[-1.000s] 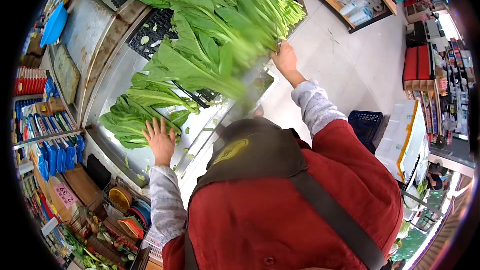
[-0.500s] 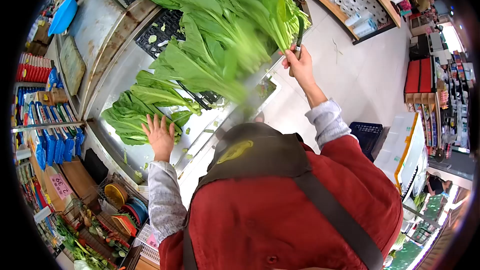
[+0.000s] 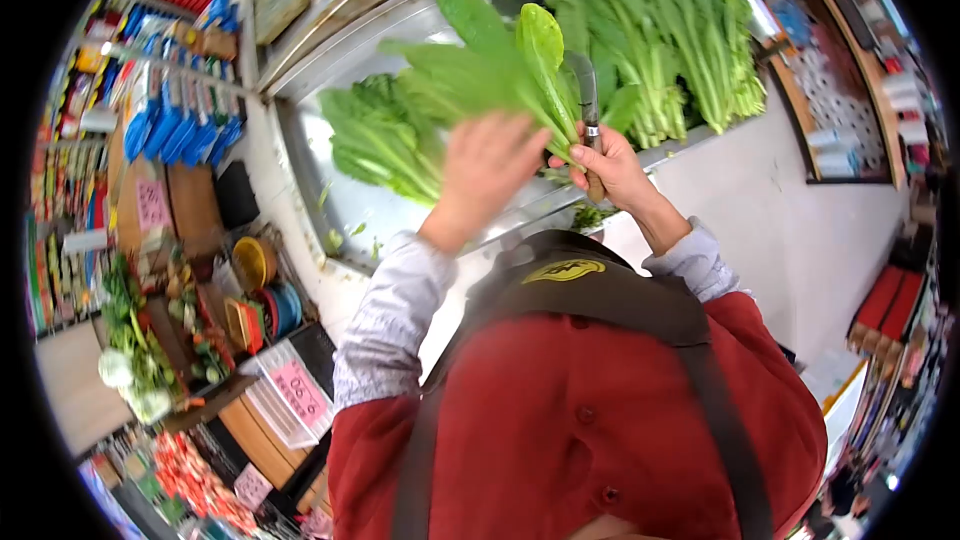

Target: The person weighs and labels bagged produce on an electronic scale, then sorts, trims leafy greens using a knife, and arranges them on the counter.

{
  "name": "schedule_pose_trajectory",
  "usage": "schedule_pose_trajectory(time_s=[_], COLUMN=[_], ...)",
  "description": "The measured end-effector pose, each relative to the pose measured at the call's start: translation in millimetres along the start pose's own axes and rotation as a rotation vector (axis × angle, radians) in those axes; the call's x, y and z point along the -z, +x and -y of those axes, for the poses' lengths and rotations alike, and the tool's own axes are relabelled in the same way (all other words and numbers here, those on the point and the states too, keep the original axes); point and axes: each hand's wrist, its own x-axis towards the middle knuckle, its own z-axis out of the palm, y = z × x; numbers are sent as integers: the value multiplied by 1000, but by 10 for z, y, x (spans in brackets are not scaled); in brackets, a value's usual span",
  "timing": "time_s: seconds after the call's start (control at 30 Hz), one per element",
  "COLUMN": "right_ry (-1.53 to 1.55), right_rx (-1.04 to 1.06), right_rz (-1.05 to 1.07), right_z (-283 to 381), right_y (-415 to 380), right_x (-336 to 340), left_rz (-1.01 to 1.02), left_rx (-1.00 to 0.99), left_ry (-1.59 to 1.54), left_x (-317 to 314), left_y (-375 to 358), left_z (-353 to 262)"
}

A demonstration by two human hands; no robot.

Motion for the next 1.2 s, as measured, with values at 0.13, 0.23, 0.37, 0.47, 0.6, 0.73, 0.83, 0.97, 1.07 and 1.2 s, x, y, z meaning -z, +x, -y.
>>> schedule_pose_trajectory(time_s=[0.13, 0.23, 0.37, 0.47, 0.6, 0.73, 0.83, 0.97, 1.07, 1.2], right_ry=[-131, -242, -420, -302, -367, -864, -1237, -1026, -1024, -1037], right_rx=[-136, -37, 109, -95, -141, -91, 285, 158, 185, 69], right_rz=[178, 281, 207, 60, -124, -155, -231, 47, 150, 160], right_z=[-159, -469, -776, -687, -888, -877, -772, -554, -581, -569], right_y=[143, 288, 484, 557, 881, 945, 779, 362, 252, 246], right_x=[-260, -249, -281, -486, -477, -408, -435, -579, -588, -598], left_rz=[124, 175, 393, 460, 578, 489, 492, 600, 639, 657], left_rx=[-36, -78, -27, 65, 272, 617, 745, 1143, 1315, 1303], left_ry=[37, 26, -44, -20, 5, -170, -354, -813, -990, -1038], left_x=[96, 101, 121, 154, 167, 116, 11, -213, -110, -121], left_y=[-36, -150, -392, -510, -617, -815, -979, -1115, -892, -795], left_z=[140, 271, 382, 387, 321, 313, 393, 480, 424, 412])
